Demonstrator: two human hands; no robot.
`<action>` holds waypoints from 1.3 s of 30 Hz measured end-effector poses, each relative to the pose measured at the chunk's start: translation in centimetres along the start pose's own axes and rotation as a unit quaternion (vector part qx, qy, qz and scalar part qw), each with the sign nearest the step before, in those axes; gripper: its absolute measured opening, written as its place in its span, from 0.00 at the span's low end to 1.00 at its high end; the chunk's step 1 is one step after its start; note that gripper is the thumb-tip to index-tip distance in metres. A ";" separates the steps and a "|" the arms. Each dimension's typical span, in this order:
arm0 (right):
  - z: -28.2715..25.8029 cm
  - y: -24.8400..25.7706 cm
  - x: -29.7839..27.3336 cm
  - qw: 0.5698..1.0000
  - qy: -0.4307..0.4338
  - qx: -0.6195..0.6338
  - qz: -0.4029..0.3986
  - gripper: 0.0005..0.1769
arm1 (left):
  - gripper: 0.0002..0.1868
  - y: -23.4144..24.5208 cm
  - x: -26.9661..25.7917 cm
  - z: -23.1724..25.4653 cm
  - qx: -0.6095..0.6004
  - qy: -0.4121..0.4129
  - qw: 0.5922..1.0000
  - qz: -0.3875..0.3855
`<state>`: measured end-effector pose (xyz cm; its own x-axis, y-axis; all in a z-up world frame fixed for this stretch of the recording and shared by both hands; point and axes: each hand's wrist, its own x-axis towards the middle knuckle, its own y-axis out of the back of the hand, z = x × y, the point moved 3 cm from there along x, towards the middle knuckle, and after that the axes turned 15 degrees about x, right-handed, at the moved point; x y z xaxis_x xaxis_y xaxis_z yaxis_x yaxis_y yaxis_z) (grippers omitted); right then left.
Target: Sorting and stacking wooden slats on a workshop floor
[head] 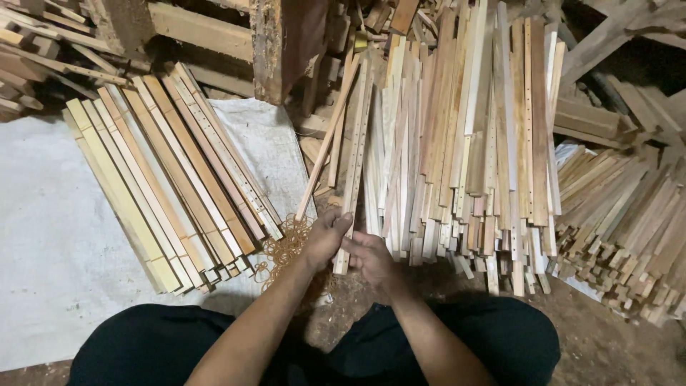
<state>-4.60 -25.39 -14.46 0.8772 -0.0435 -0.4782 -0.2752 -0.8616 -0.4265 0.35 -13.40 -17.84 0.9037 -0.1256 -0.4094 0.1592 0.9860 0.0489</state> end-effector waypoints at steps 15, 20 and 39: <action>3.6 -0.5 6.4 0.942 0.098 -0.213 -0.238 0.25 | 0.19 9.3 -0.2 11.2 -0.086 -0.293 0.952 0.023; 1.1 -7.0 6.8 0.926 0.122 -0.237 -0.266 0.18 | 0.20 11.7 -0.8 13.8 -0.044 -0.376 0.925 0.041; 0.9 -9.2 1.1 0.918 0.241 -0.252 -0.187 0.21 | 0.61 15.6 -2.7 13.6 0.124 -0.108 0.973 0.164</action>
<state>-1.45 -17.07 -11.80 0.9790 0.1889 0.0770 0.1912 -0.9813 -0.0231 5.78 0.86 -3.57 0.9802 0.1446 -0.1354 -0.0845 0.9233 0.3746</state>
